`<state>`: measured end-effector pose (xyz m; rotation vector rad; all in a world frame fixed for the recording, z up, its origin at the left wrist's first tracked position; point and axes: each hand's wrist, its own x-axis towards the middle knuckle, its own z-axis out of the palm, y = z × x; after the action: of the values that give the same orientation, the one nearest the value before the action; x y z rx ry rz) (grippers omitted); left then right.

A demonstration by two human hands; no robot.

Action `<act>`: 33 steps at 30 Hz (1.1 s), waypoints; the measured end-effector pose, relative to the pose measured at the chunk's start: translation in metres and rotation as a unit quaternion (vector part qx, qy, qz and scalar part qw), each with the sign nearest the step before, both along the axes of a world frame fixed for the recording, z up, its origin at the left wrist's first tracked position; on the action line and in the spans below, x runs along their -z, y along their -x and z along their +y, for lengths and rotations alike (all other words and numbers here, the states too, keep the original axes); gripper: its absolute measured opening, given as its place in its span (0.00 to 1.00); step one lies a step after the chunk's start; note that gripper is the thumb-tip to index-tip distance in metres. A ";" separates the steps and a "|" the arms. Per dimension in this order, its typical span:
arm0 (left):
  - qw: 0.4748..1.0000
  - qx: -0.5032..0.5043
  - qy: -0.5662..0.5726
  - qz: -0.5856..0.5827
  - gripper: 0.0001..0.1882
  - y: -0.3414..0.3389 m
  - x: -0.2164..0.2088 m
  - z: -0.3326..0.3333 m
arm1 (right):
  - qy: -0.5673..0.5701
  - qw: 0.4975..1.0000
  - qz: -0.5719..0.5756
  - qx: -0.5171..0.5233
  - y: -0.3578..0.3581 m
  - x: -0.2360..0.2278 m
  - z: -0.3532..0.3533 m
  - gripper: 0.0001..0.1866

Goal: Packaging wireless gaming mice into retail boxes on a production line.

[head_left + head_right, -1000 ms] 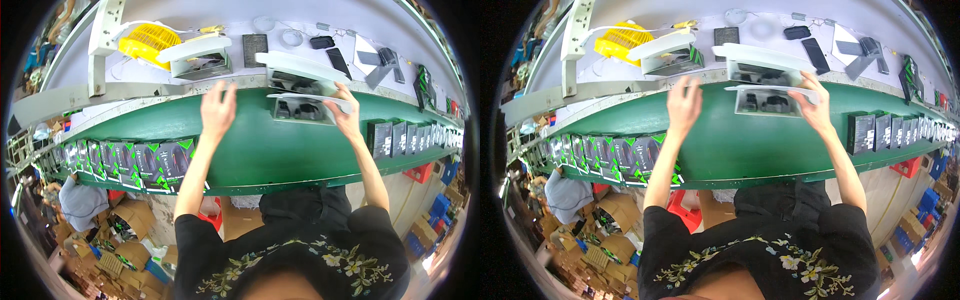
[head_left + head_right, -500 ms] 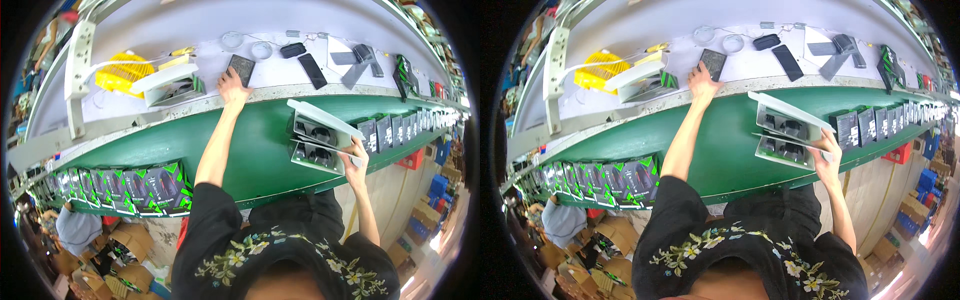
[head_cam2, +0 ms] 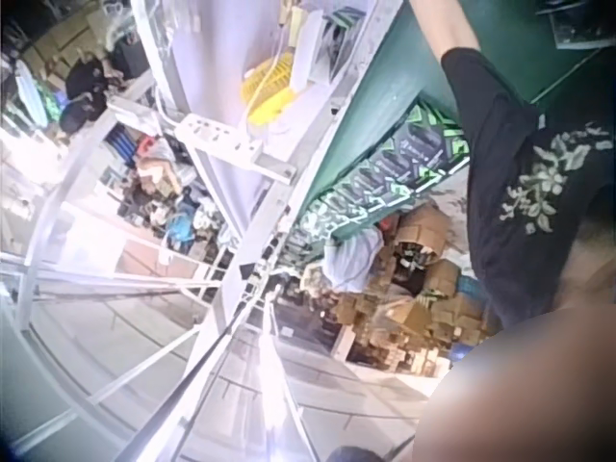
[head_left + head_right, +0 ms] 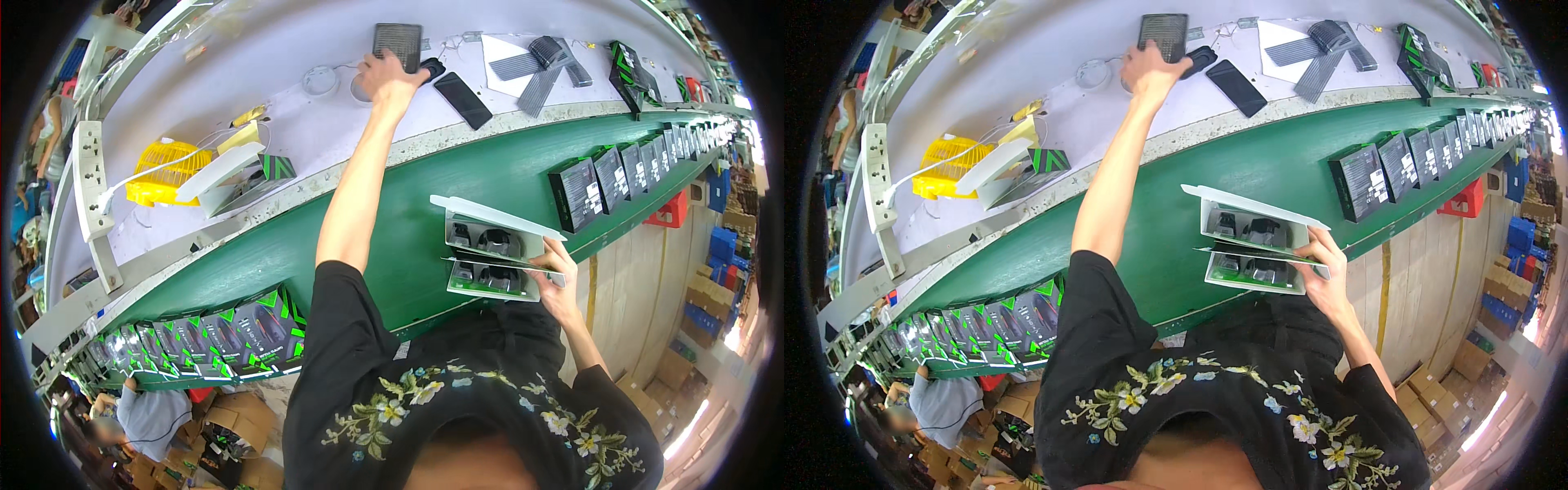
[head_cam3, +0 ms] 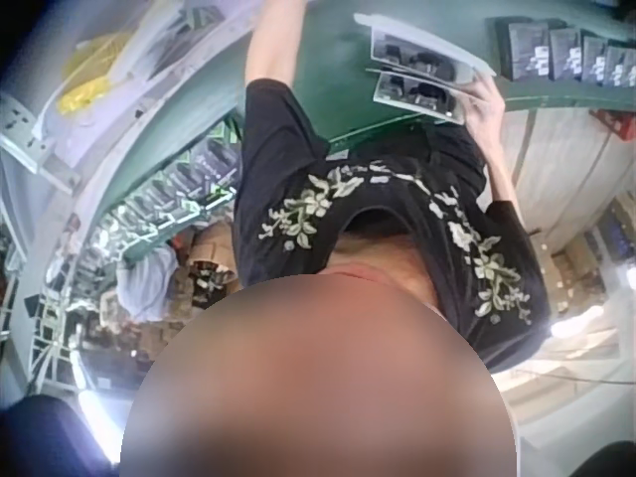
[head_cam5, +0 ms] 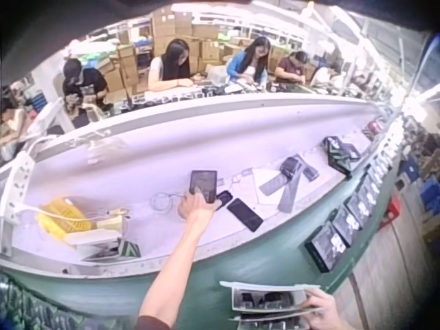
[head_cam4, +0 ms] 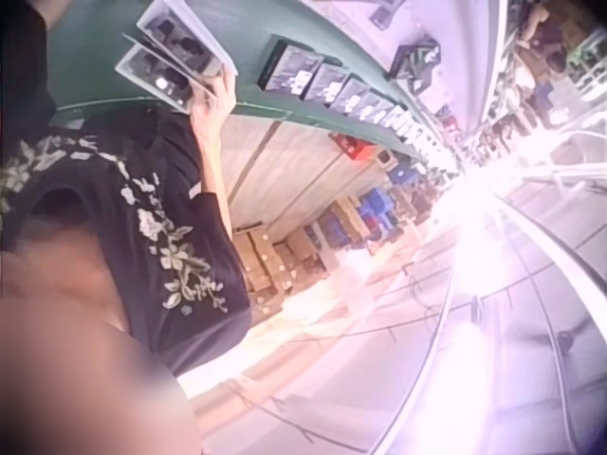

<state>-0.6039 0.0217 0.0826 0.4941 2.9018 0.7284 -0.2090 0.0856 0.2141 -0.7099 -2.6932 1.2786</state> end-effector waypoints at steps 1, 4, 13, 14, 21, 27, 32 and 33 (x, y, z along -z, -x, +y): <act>0.999 0.031 0.023 0.025 0.45 0.005 0.013 0.005 | -0.011 1.000 0.012 -0.005 0.000 0.000 0.001 0.11; 0.959 0.238 0.075 0.135 0.44 0.013 0.043 0.003 | 0.062 0.997 -0.011 0.044 -0.005 0.001 0.004 0.10; 0.946 0.299 0.048 0.116 0.42 0.066 0.090 0.014 | 0.024 0.999 0.012 0.036 -0.015 0.012 0.018 0.09; 0.950 0.289 0.046 0.105 0.42 0.071 0.094 0.010 | 0.027 0.999 0.014 0.034 -0.014 0.015 0.019 0.09; 0.949 0.292 -0.066 0.096 0.40 0.070 0.100 -0.002 | 0.046 0.999 0.013 0.023 -0.008 0.020 0.022 0.09; 0.943 0.331 -0.025 0.030 0.39 0.015 0.049 0.087 | 0.066 0.997 0.021 0.027 -0.020 0.024 0.021 0.11; 0.955 0.295 0.015 0.022 0.40 0.013 0.081 0.143 | 0.073 0.995 0.034 0.050 -0.037 0.020 0.014 0.13; 0.954 0.290 -0.023 0.075 0.41 0.006 0.081 0.154 | 0.069 0.995 0.030 0.060 -0.043 0.018 0.015 0.13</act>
<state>-0.6103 0.1753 0.0014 1.3786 2.6344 0.6785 -0.1665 0.1007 0.1957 -0.8196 -2.4916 1.4427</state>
